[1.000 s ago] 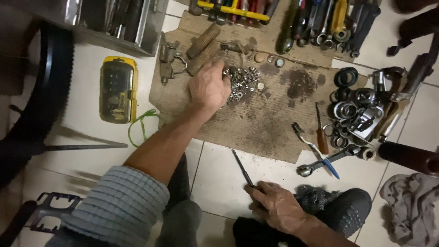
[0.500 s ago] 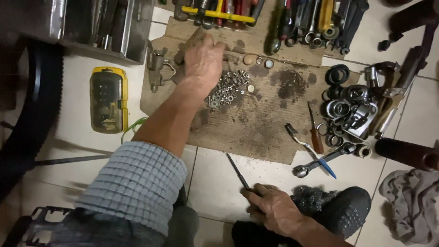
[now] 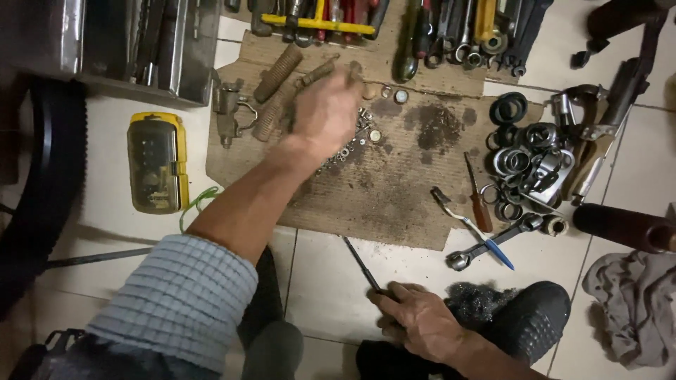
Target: Cleaning small metal bicycle components using a steel wool pad and a screwdriver for manipulation.
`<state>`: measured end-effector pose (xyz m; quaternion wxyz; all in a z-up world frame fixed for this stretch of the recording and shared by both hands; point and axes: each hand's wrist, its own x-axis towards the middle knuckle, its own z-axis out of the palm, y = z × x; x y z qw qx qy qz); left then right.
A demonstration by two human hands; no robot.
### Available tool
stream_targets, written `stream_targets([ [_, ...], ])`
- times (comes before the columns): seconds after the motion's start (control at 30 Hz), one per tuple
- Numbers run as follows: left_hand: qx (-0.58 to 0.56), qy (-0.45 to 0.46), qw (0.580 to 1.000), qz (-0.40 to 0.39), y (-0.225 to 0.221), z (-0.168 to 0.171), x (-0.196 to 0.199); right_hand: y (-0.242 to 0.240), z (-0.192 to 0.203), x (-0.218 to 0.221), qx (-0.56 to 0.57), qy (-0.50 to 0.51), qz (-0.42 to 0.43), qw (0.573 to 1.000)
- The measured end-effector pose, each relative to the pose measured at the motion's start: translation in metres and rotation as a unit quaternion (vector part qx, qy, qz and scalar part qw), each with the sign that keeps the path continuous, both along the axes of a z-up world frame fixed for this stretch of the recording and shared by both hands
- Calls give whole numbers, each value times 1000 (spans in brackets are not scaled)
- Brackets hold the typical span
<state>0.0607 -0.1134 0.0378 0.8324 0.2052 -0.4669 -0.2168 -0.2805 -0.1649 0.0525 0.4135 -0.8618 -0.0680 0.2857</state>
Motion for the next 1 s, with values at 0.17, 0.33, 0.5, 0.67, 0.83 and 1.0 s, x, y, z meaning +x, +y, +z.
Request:
stream_targets([
  [0.17, 725, -394, 533, 189, -8, -41, 3, 0, -3, -3, -7, -1, -11, 1000],
  [0.33, 678, -467, 513, 242, -11, -61, 3, 0, 0, 0, -4, -27, -16, 1000],
  [0.5, 643, -316, 641, 275, -2, -32, -16, -1, -1, -2, 0, -22, -18, 1000],
  [0.67, 526, -164, 786, 279, 10, 5, -47, -1, -2, -2, -5, -47, -1, 999],
  [0.83, 572, -103, 781, 230, 24, 29, -64, -11, 21, 15, 69, -70, -59, 993],
  [1.0, 617, 2, 775, 139, 48, 65, -79, -20, 18, 5, -10, -108, -101, 989],
])
